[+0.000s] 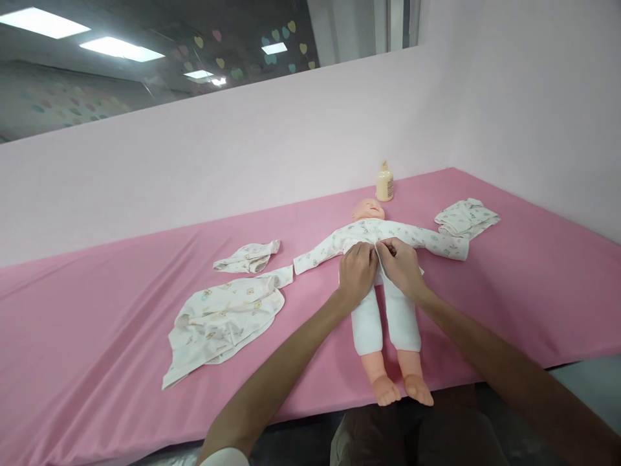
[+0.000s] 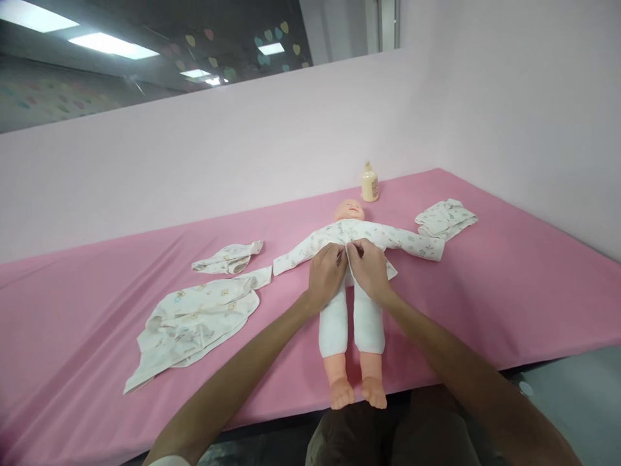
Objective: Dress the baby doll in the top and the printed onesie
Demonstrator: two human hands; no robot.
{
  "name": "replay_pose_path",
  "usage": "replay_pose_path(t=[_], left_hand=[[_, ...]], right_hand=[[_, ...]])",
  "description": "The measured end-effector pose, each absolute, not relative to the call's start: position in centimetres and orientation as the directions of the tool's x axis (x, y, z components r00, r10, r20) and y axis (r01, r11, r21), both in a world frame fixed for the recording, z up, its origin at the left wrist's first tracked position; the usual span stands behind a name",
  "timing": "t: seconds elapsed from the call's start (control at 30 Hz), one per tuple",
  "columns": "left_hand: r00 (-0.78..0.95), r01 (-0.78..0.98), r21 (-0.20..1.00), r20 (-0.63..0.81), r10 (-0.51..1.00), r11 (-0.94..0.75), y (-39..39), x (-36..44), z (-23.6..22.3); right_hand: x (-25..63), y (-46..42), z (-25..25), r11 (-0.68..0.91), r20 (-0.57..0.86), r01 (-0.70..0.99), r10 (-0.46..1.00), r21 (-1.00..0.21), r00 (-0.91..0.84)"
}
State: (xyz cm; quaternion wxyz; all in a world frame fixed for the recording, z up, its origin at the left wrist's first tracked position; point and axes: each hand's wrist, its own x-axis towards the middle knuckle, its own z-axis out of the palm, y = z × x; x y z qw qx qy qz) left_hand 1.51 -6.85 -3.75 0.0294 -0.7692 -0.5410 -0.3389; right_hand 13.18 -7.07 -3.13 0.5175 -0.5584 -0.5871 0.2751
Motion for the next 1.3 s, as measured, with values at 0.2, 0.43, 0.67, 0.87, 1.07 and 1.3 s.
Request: replay_pose_path(t=[0.2, 0.43, 0.67, 0.87, 1.07, 1.3], left_hand=[[0.167, 0.854, 0.33, 0.559, 0.812, -0.403, -6.9, 1.6, -3.7], [0.122, 0.845, 0.357, 0.594, 0.795, -0.397, -6.9, 1.7, -4.0], [0.216, 0.853, 0.225, 0.67, 0.71, -0.472, -6.7, 1.4, -4.7], [0.269, 0.844, 0.177, 0.676, 0.686, -0.505, -6.7, 1.3, -4.8], [0.186, 0.832, 0.291, 0.656, 0.731, -0.473, -6.6, 1.5, -4.8], [0.207, 0.823, 0.269, 0.677, 0.706, -0.5, -6.5, 1.4, -5.0]], right_hand=[[13.1, -7.4, -3.1, 0.238, 0.318, 0.387, 0.935, -0.891, 0.157], [13.1, -7.5, -3.3, 0.253, 0.347, 0.437, 0.926, -0.863, 0.15], [13.1, -7.3, -3.4, 0.278, 0.367, 0.456, 0.923, -0.846, 0.118], [13.3, -7.3, -3.1, 0.261, 0.335, 0.425, 0.936, -0.867, 0.111], [13.3, -7.2, -3.2, 0.258, 0.341, 0.441, 0.932, -0.86, 0.119], [13.4, -7.2, -3.3, 0.24, 0.319, 0.432, 0.94, -0.87, 0.12]])
